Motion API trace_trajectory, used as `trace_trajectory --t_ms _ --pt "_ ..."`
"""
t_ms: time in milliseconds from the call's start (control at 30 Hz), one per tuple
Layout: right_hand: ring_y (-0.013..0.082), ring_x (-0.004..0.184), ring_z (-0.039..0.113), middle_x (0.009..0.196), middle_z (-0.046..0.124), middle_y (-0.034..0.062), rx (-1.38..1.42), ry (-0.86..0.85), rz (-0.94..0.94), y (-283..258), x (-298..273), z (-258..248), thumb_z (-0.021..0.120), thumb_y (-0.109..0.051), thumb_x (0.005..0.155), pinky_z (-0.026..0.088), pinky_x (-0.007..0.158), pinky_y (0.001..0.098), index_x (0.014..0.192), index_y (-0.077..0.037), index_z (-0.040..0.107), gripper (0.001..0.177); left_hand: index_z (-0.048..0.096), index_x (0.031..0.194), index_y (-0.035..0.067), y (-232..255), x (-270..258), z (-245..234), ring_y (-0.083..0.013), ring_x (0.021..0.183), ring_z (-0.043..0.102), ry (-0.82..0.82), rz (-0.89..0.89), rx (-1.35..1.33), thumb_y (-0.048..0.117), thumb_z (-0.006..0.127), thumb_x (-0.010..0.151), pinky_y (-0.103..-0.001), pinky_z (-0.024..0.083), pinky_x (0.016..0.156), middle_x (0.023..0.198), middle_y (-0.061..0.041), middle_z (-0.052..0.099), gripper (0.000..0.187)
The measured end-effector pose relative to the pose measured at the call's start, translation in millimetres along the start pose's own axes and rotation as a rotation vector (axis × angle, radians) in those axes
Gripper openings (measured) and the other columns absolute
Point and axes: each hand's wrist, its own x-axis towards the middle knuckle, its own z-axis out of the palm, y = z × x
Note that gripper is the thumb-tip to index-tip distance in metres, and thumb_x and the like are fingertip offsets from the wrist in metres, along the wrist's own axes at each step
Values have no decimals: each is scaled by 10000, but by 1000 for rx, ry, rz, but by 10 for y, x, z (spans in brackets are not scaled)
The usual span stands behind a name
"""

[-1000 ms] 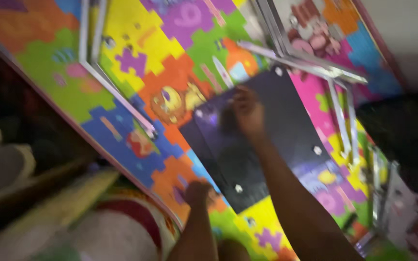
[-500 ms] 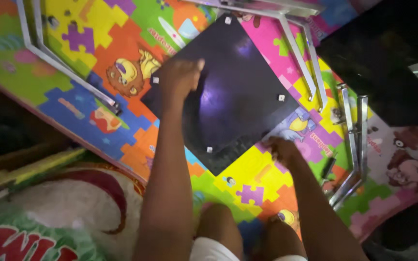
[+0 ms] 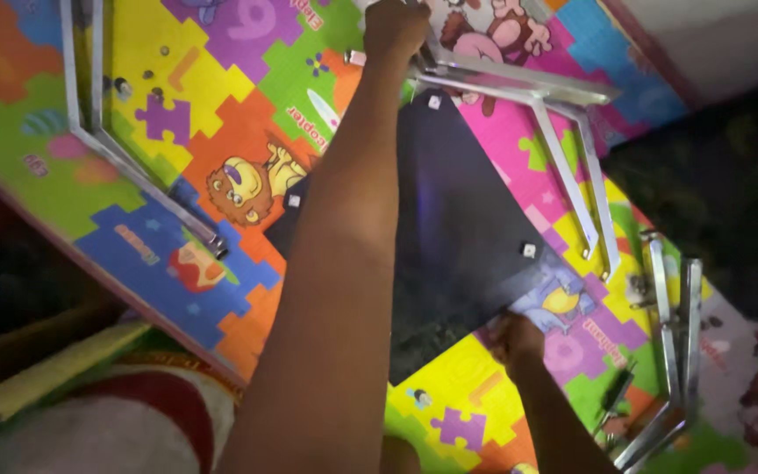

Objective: The person assembles a small table by attaching metal legs to a black tabletop using a screwdriver. They position the legs, insert screws, and tighten them to secure the frame.

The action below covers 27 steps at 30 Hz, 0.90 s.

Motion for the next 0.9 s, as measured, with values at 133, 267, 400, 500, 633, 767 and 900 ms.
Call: trace_trajectory --t_ms 133,267,400,500,633,767,900 --pt "188 377 413 581 527 98 -84 125 -36 -100 -188 151 524 -212 938 260 339 315 724 -106 562 242 777 893 87 178 150 30 -349 957 737 -201 -73 89 352 641 765 -436 572 855 965 -186 754 325" --pt "193 366 416 578 559 105 -90 83 -53 -91 -294 199 520 -233 931 251 325 323 715 -97 525 255 647 929 -104 150 78 125 -425 917 730 -2 -87 66 269 650 783 -459 589 803 987 -312 689 401" --pt "258 354 451 577 555 137 -250 139 9 -103 -186 137 575 -116 844 339 336 355 734 -48 568 130 681 898 -51 -143 226 106 -456 922 719 -20 305 477 177 588 840 -470 603 783 994 -319 680 253" --pt "276 344 445 581 564 142 -247 105 58 -58 -113 111 583 -90 814 342 342 369 746 -31 567 91 532 1050 -160 -491 507 -21 -434 878 728 115 93 157 209 631 835 -451 609 766 931 -300 701 439" --pt "280 404 454 627 556 153 -257 167 29 -53 -92 163 513 -232 918 331 395 377 829 -43 564 215 681 761 -31 -1038 1082 -313 -419 845 686 276 388 503 232 636 834 -513 550 805 833 -265 688 277" --pt "300 590 509 746 588 148 -173 143 70 -72 -79 181 462 -226 974 377 556 414 931 -60 572 203 694 912 -31 -1707 1411 -510 -446 890 644 412 138 118 191 608 819 -513 521 783 986 -284 662 256" --pt "321 775 565 865 621 143 -98 114 206 -72 53 253 411 -219 1030 423 717 451 1033 -77 580 221 592 1015 -115 -2144 1546 -748 -409 929 679 295 108 379 254 554 986 -457 553 843 1035 -326 630 372"
